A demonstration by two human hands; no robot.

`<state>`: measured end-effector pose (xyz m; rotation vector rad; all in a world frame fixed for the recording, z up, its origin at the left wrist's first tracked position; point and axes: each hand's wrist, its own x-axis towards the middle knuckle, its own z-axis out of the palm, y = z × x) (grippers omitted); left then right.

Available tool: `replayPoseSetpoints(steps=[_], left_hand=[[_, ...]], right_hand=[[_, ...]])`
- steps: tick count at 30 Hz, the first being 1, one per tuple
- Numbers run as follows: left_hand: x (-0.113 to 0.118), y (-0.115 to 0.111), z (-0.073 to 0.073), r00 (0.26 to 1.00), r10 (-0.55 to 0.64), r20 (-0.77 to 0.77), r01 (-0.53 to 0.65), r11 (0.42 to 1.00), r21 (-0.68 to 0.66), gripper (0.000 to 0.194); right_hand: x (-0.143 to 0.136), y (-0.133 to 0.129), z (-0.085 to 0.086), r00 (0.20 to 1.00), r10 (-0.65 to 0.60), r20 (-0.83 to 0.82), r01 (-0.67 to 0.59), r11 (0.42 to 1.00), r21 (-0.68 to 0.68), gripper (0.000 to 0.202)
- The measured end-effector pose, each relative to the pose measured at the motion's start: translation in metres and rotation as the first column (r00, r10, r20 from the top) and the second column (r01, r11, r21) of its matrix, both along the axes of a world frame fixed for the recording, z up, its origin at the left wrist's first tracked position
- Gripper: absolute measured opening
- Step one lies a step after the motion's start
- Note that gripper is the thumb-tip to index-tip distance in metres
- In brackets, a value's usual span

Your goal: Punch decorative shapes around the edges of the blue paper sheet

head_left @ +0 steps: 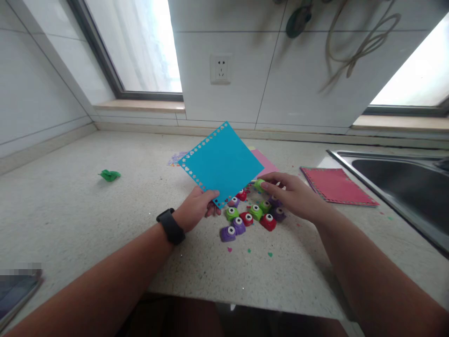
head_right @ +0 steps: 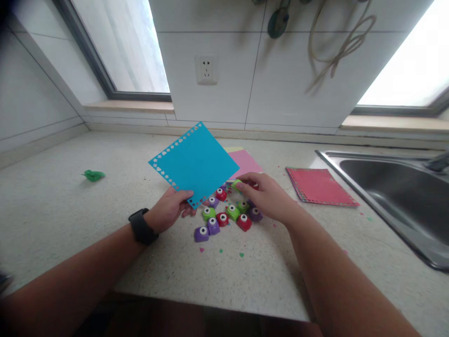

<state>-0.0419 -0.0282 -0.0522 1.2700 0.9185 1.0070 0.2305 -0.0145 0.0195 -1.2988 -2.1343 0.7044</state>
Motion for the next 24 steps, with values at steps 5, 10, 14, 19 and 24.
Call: replayPoseSetpoints(steps=[5,10,14,19,24], left_hand=[[-0.001,0.003,-0.004,1.0,0.015,0.021,-0.015,1.0,-0.026,0.027],[0.0,0.003,-0.003,1.0,0.025,0.009,-0.024,0.999,-0.036,0.03],[0.001,0.001,0.0,1.0,0.019,0.024,-0.018,0.999,-0.03,0.029],[0.002,0.002,-0.001,0.997,0.056,0.045,-0.054,0.997,-0.061,0.025],[0.001,0.002,-0.002,0.995,0.084,0.055,-0.08,0.995,-0.067,0.022]], right_hand=[[-0.008,-0.002,-0.012,0.939,0.026,0.343,-0.092,0.979,0.179,0.033],[-0.012,-0.004,-0.012,0.856,0.056,0.513,-0.149,0.979,0.142,0.032],[-0.012,-0.003,-0.011,0.833,0.073,0.548,-0.178,0.974,0.141,0.034],[-0.01,0.0,-0.015,0.826,0.083,0.558,-0.206,0.965,0.161,0.038],[-0.006,0.004,-0.017,0.899,0.024,0.437,-0.144,0.959,0.245,0.026]])
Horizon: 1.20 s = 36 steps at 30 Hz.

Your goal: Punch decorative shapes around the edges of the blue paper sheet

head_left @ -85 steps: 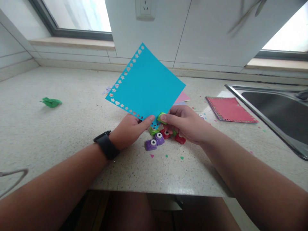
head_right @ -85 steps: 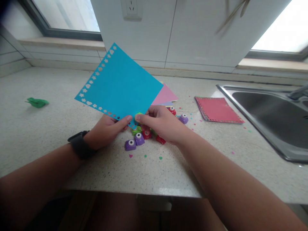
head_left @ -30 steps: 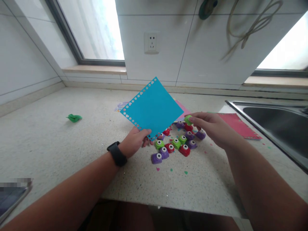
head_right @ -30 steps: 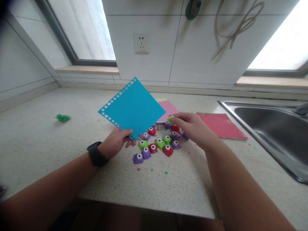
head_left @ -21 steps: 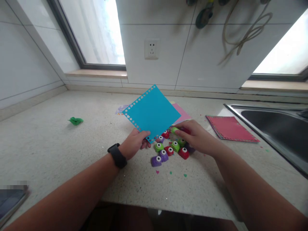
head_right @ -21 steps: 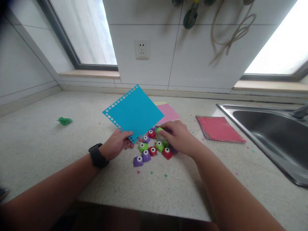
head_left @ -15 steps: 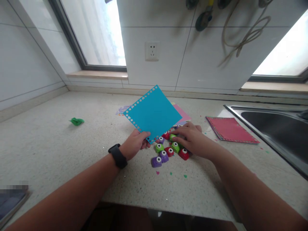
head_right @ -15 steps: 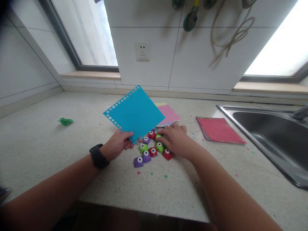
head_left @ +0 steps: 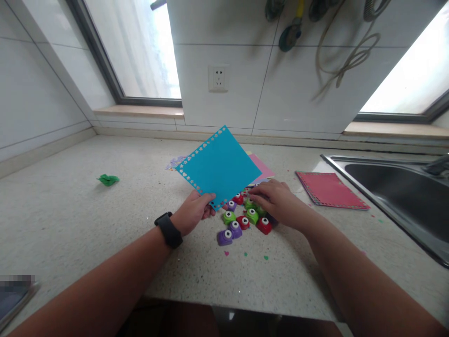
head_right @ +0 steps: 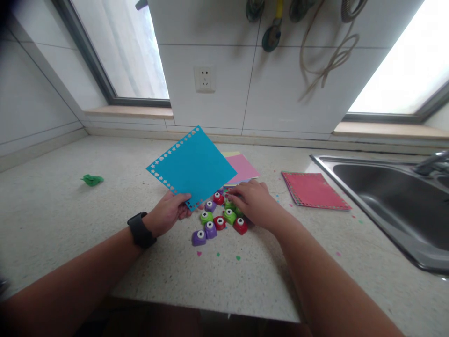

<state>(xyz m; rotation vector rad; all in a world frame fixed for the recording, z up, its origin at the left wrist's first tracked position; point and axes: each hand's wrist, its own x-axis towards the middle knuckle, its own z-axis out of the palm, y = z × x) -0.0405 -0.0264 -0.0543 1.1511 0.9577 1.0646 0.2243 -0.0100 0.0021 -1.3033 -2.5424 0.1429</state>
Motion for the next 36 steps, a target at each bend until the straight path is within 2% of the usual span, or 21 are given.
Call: replayPoseSetpoints(steps=[4,7,9,11,13,16,19,23,26,28,31,34,36], left_hand=[[0.0,-0.001,0.002,1.0,-0.005,-0.007,0.005,1.0,-0.003,0.025],[0.0,0.0,0.002,1.0,0.009,-0.014,-0.009,1.0,-0.004,0.028],[0.0,0.0,0.002,1.0,0.015,-0.013,-0.015,1.0,-0.002,0.028],[0.0,0.0,0.002,1.0,0.019,-0.012,-0.019,1.0,-0.003,0.027],[0.0,0.0,0.002,1.0,0.026,-0.011,-0.026,1.0,-0.005,0.027],[0.001,-0.001,0.003,0.999,0.034,-0.01,-0.034,0.999,-0.004,0.026],[0.001,-0.001,0.002,0.999,0.035,-0.009,-0.035,0.999,-0.004,0.025],[-0.001,0.0,0.0,1.0,0.027,-0.005,-0.027,1.0,-0.006,0.026],[-0.002,0.0,-0.002,1.0,0.026,0.005,-0.026,1.0,-0.013,0.025],[-0.002,0.0,-0.002,0.999,0.034,0.009,-0.033,0.999,-0.025,0.026],[-0.001,-0.001,0.0,0.999,0.038,0.016,-0.037,0.999,-0.039,0.025],[0.001,-0.003,0.004,0.999,0.042,0.025,-0.041,0.998,-0.039,0.024],[0.002,-0.004,0.006,0.998,0.046,0.034,-0.044,0.998,-0.037,0.023]], right_hand=[[0.005,0.004,0.002,0.971,-0.074,-0.227,0.099,0.99,0.102,0.023],[0.01,0.006,0.003,0.945,-0.116,-0.307,0.165,0.977,0.138,0.027],[0.012,0.007,0.003,0.953,-0.093,-0.288,0.14,0.979,0.146,0.03],[0.01,0.006,0.003,0.975,-0.025,-0.22,0.056,0.989,0.136,0.034],[0.006,0.005,0.001,0.99,0.035,-0.136,-0.022,0.995,0.097,0.038],[0.004,0.004,-0.001,0.997,0.065,-0.044,-0.064,0.998,0.019,0.041],[0.009,0.006,-0.001,0.993,0.078,-0.088,-0.08,0.997,-0.017,0.042],[0.023,0.014,0.001,0.982,-0.032,-0.189,0.034,0.999,0.011,0.045],[0.028,0.02,-0.003,0.989,-0.129,-0.073,0.132,0.99,0.041,0.035],[0.027,0.023,-0.008,0.989,-0.146,0.0,0.146,0.988,0.042,0.029],[0.025,0.024,-0.011,0.99,-0.142,0.0,0.142,0.989,0.038,0.023],[0.024,0.021,-0.007,0.991,-0.12,-0.058,0.121,0.993,0.011,0.019],[0.024,0.019,-0.003,0.977,-0.126,-0.172,0.12,0.992,-0.042,0.017]])
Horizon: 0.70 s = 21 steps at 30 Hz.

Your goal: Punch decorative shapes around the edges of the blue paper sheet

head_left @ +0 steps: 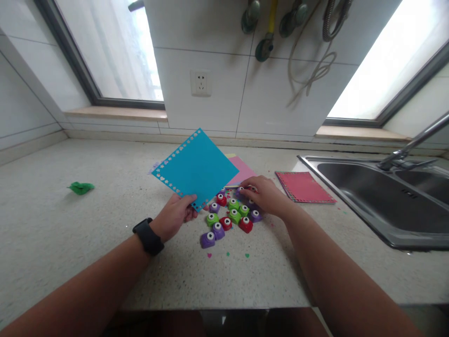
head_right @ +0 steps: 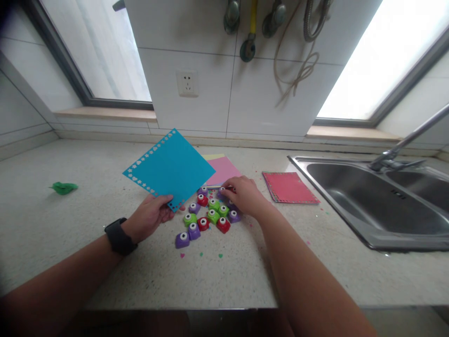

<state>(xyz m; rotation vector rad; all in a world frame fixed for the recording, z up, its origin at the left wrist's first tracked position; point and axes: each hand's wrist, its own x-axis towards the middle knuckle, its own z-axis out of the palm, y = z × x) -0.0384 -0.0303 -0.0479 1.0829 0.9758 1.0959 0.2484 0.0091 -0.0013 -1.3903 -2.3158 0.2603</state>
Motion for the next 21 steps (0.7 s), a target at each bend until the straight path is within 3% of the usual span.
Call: replayPoseSetpoints(steps=[2,4,8,10,16,21], left_hand=[[0.001,-0.001,0.002,1.0,0.004,0.008,-0.004,1.0,0.002,0.023],[0.002,-0.002,0.004,1.0,0.008,0.014,-0.008,1.0,0.0,0.023],[0.004,-0.004,0.007,0.999,0.037,0.034,-0.036,0.999,-0.032,0.027],[0.004,-0.004,0.007,0.997,0.071,0.042,-0.068,0.995,-0.066,0.031],[0.004,-0.003,0.004,0.997,0.067,-0.029,-0.069,0.997,-0.045,0.031],[0.002,-0.005,0.005,0.96,0.013,-0.281,0.003,0.998,0.057,0.046]], right_hand=[[0.0,-0.001,0.003,0.98,-0.033,-0.196,0.023,0.998,-0.053,0.017],[0.001,-0.001,0.005,0.886,-0.107,-0.451,0.047,0.989,-0.142,0.018],[0.0,-0.001,0.008,0.495,-0.277,-0.823,-0.046,0.938,-0.344,0.022],[-0.002,-0.003,0.011,0.382,-0.293,-0.876,-0.111,0.927,-0.359,0.023],[-0.008,-0.011,0.018,0.291,-0.247,-0.924,-0.213,0.925,-0.315,0.027],[-0.016,-0.014,0.015,0.294,-0.082,-0.952,-0.178,0.974,-0.139,0.029]])
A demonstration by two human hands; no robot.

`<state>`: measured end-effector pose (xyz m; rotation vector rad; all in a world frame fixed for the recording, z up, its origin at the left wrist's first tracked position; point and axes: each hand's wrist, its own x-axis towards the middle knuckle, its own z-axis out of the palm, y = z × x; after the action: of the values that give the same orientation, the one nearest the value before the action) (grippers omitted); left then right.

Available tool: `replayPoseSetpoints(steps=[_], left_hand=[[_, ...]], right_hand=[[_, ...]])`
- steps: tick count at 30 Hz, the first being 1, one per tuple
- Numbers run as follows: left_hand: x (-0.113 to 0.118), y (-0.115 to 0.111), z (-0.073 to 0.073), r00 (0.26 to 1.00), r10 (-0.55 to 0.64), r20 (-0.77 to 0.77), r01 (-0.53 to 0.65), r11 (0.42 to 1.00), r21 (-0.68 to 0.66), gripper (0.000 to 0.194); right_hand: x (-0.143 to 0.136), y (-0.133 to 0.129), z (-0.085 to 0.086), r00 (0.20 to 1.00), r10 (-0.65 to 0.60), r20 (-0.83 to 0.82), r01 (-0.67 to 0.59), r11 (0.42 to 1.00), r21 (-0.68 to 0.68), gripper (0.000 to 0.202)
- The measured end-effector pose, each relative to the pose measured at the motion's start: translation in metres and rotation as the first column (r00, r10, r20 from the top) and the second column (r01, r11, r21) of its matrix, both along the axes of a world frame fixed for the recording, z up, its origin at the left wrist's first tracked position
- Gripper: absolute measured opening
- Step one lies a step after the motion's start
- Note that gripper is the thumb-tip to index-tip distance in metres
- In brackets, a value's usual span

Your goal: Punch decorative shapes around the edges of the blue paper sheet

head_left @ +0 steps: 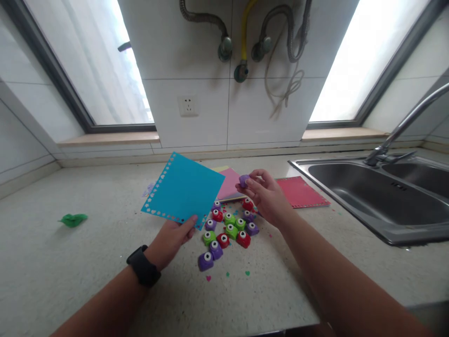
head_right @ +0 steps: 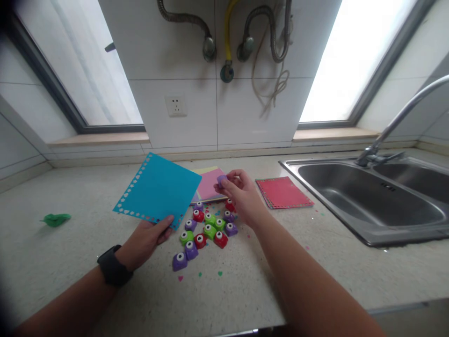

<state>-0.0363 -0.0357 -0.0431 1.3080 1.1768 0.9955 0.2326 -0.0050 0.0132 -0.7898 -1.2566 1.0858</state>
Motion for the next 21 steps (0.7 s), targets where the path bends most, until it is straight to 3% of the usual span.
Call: replayPoseSetpoints(steps=[6,12,21], left_hand=[[0.0,-0.006,0.013,0.968,0.004,-0.251,0.016,0.997,0.079,0.054],[0.001,-0.008,0.012,0.946,-0.004,-0.323,0.039,0.994,0.101,0.055],[0.0,-0.011,0.014,0.896,0.009,-0.445,0.054,0.99,0.13,0.054]], right_hand=[[-0.006,-0.013,0.005,0.997,-0.032,0.066,0.02,0.983,0.183,0.039],[-0.012,-0.029,0.013,0.994,-0.06,0.097,0.01,0.893,0.449,0.036],[-0.01,-0.037,0.015,0.968,-0.143,0.207,0.0,0.821,0.571,0.038]])
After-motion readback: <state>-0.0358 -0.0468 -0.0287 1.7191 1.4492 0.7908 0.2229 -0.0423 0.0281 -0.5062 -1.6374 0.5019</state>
